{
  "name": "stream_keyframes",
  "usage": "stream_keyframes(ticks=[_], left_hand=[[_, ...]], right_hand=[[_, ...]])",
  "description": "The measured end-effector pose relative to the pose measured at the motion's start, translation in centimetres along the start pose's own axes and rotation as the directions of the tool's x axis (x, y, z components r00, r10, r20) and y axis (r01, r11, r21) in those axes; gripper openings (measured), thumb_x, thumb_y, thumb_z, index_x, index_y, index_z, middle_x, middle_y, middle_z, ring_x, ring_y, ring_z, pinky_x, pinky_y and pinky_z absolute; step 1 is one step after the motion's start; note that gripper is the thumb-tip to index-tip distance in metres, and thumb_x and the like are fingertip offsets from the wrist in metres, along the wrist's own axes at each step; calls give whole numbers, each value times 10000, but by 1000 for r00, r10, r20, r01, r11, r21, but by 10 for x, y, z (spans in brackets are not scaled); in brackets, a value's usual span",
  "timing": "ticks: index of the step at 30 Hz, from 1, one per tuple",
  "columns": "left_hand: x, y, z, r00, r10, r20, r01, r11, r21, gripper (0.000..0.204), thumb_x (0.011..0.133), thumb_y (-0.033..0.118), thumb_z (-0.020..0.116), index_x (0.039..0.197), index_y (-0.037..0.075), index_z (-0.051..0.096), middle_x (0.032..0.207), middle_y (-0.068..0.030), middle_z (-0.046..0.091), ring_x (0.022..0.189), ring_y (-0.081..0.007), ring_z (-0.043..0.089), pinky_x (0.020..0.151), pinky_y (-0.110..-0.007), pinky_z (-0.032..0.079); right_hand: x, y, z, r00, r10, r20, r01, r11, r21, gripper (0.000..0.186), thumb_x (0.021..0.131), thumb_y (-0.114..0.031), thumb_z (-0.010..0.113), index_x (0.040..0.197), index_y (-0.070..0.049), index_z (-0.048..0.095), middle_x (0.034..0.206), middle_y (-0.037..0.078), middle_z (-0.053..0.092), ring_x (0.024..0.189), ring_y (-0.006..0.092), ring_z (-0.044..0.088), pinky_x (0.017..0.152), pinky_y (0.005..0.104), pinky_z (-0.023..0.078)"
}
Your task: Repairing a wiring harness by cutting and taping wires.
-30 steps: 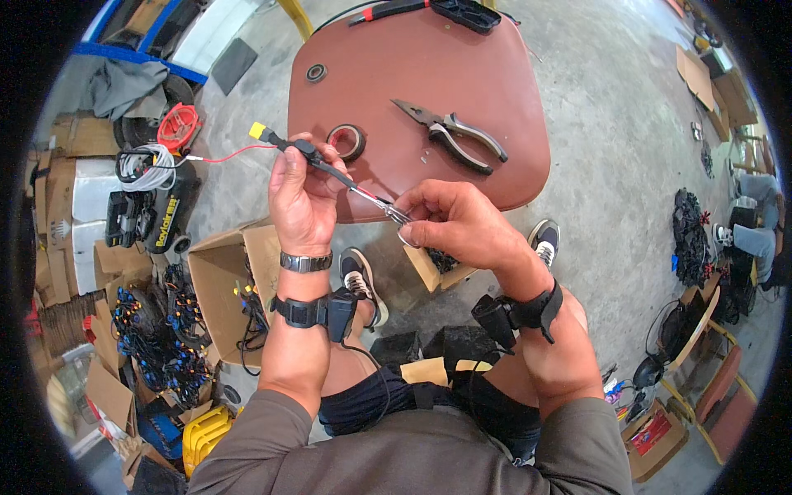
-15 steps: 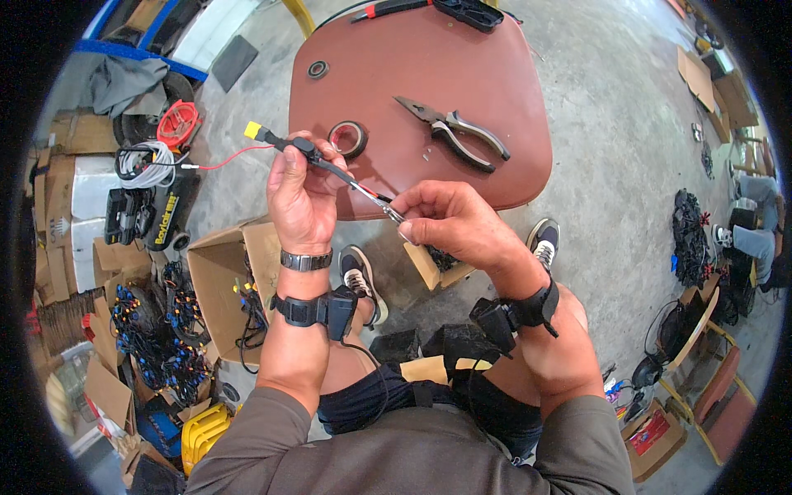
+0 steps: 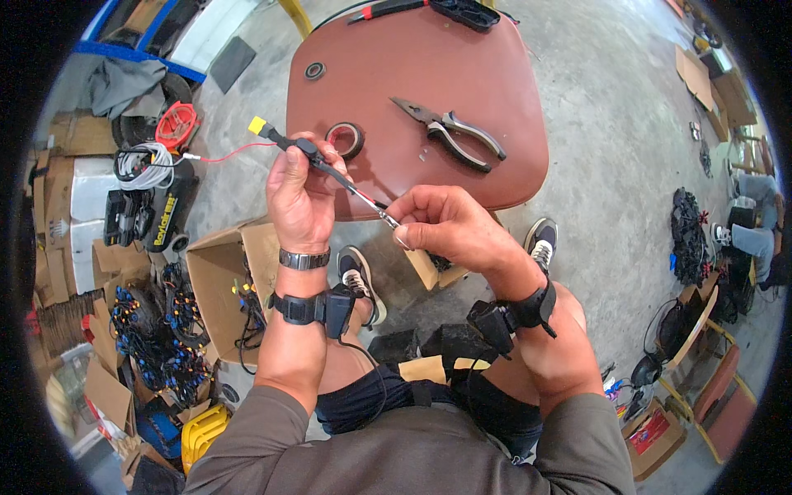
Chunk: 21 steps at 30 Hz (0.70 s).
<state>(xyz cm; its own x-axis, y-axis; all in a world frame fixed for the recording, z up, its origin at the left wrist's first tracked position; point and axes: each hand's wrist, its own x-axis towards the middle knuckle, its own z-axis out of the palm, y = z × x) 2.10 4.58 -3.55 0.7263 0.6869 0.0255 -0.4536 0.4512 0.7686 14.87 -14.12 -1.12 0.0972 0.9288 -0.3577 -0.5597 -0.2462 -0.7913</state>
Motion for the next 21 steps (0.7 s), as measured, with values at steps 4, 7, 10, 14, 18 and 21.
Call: stream_keyframes(ticks=[4, 7, 10, 14, 18, 21], left_hand=[[1, 2, 3, 1000, 27, -13, -26, 995, 97, 344, 955, 267, 602, 1146, -14, 545, 909, -151, 644, 759, -244, 647, 656, -360, 578], [1, 1, 3, 997, 80, 13, -81, 977, 196, 351, 949, 262, 613, 1147, -20, 545, 910, -154, 646, 752, -240, 645, 653, -359, 572], [0, 3, 5, 992, 113, 57, -126, 931, 344, 353, 946, 257, 619, 1147, -25, 548, 916, -157, 648, 753, -239, 645, 660, -358, 569], [2, 0, 6, 995, 87, 43, -94, 973, 212, 353, 947, 257, 618, 1155, -21, 553, 924, -162, 649, 758, -238, 648, 658, -353, 569], [0, -1, 2, 999, 47, 9, -48, 991, 127, 353, 950, 260, 612, 1164, -15, 554, 931, -168, 651, 775, -243, 654, 678, -363, 583], [0, -1, 3, 1000, -17, -15, 18, 998, 65, 361, 952, 258, 606, 1183, -13, 548, 942, -176, 654, 811, -260, 666, 716, -390, 599]], right_hand=[[-1, -4, 6, 1000, -6, -9, 6, 1000, -15, 251, 860, -77, 682, 1076, 29, 608, 810, 1, 631, 736, 56, 580, 644, 205, 448], [-4, -13, 7, 998, 39, -43, -41, 997, -60, 244, 864, -83, 677, 1069, 29, 606, 780, 8, 629, 711, 58, 582, 606, 206, 431], [-5, -18, 5, 996, 73, -50, -79, 986, -146, 241, 867, -92, 673, 1066, 25, 603, 761, 9, 628, 694, 56, 581, 580, 206, 416], [-8, -18, 4, 997, 64, -52, -72, 983, -166, 244, 867, -109, 674, 1065, 15, 603, 764, -1, 625, 670, 48, 557, 571, 205, 408], [-7, -17, 6, 991, 88, -98, -105, 977, -187, 273, 866, -115, 680, 1092, 16, 597, 760, -12, 613, 666, 39, 537, 570, 200, 404], [-2, -3, -1, 999, 19, -36, -26, 978, -207, 316, 854, -103, 694, 1124, 21, 586, 770, -17, 601, 682, 38, 542, 587, 197, 417]])
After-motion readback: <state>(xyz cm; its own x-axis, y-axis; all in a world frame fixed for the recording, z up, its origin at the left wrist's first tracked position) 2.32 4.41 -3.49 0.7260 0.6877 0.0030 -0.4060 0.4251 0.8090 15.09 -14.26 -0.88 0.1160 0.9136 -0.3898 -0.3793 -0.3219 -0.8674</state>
